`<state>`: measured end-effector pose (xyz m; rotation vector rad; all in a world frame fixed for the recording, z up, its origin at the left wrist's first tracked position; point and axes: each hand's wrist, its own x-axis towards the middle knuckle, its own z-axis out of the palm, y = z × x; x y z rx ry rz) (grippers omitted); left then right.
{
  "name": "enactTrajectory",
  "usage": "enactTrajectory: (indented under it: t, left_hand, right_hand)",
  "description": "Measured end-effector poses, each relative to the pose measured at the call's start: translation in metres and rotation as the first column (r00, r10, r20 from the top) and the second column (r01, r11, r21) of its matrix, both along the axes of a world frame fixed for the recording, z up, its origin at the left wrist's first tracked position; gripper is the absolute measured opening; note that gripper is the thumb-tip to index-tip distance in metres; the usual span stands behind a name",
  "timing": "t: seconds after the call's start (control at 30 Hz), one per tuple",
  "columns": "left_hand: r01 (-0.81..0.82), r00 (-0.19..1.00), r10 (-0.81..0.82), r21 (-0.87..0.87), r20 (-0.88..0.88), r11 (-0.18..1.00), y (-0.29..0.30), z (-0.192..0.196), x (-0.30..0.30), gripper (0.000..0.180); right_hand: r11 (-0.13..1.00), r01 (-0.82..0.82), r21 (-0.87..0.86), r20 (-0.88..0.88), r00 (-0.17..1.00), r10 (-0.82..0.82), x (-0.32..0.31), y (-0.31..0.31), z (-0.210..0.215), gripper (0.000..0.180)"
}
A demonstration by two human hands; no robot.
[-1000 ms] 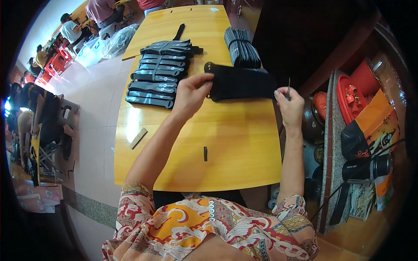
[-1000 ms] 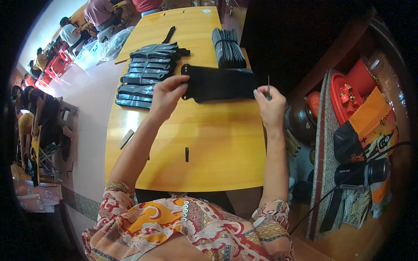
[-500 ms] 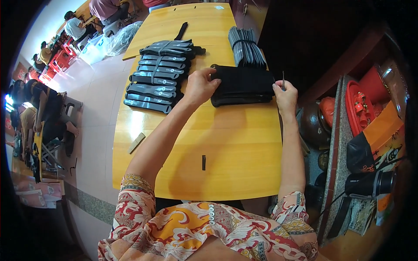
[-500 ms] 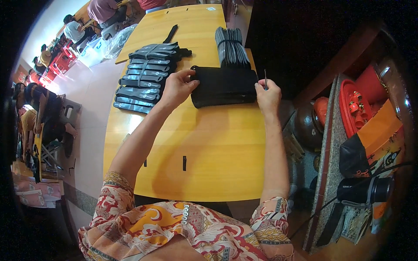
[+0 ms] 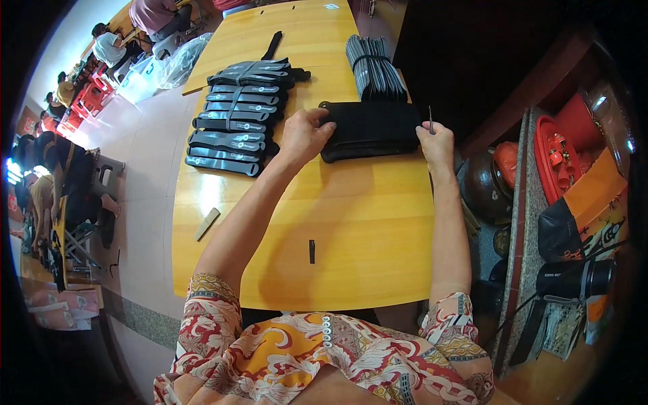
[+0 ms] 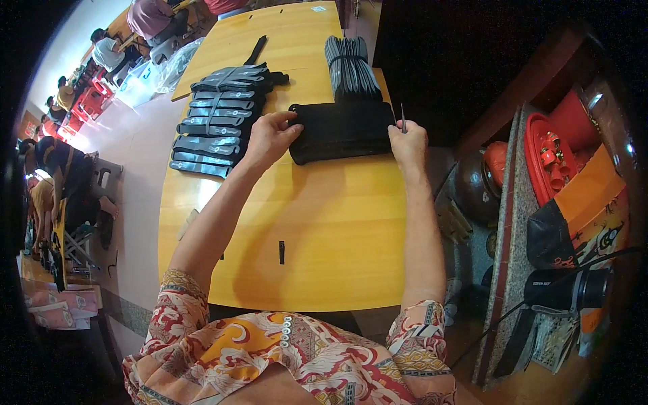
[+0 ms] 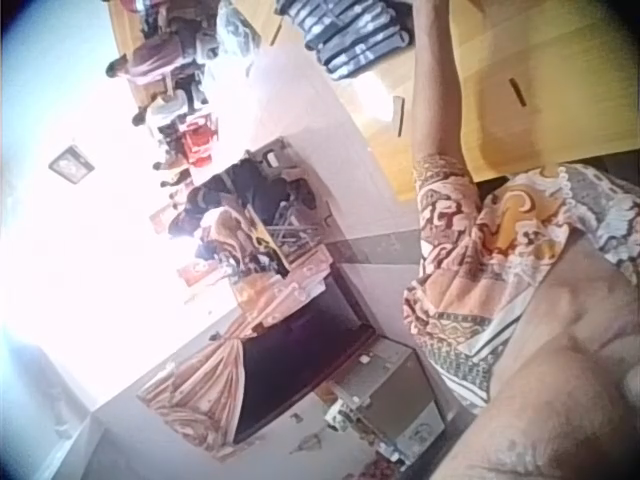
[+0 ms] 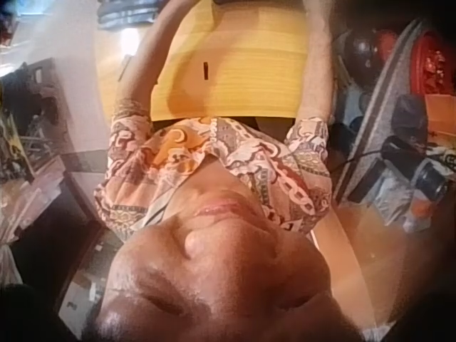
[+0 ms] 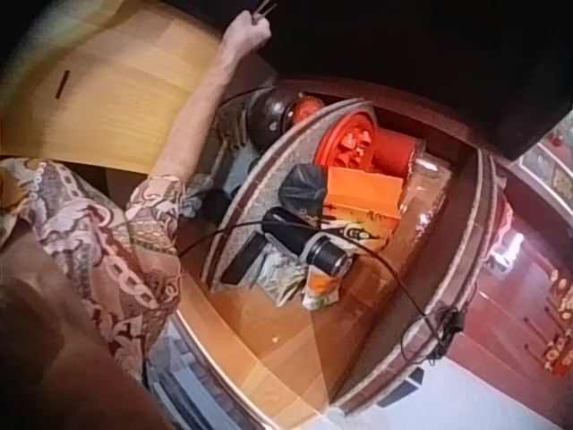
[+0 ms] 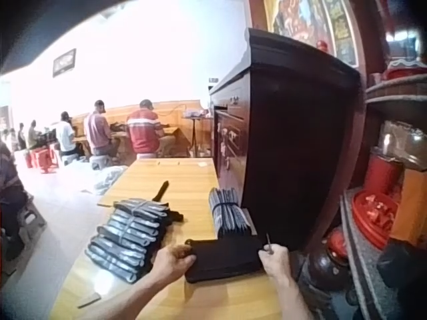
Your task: Assembling small metal hardware components onto black straps at a workbench.
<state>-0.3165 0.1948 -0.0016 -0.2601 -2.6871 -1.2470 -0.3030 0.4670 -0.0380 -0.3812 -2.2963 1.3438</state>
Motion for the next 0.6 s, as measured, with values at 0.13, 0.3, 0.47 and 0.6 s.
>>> enactTrajectory:
  t: [0.13,0.3,0.47,0.6]
  left_hand:
    - [0.000,1.000,-0.001,0.018,0.013,1.000,0.000,-0.006,0.001,0.037]
    - [-0.036,0.999,0.037,-0.001,0.034,0.999,0.003,-0.002,0.009,0.038]
    - [-0.052,0.998,0.053,0.037,-0.020,0.998,0.003,-0.005,0.010,0.037]
    - [-0.085,0.996,0.086,0.069,-0.020,0.994,0.003,-0.004,0.011,0.036]
  right_hand:
    - [0.993,-0.050,-0.104,0.023,0.998,0.053,0.000,0.003,-0.002,0.024]
    - [0.994,-0.022,-0.104,-0.049,0.999,0.017,0.001,-0.002,0.008,0.022]
    - [0.991,-0.036,-0.127,-0.094,0.995,0.024,0.004,-0.012,0.022,0.017]
    - [1.000,0.027,0.006,-0.037,0.999,-0.027,0.004,-0.015,0.018,0.015]
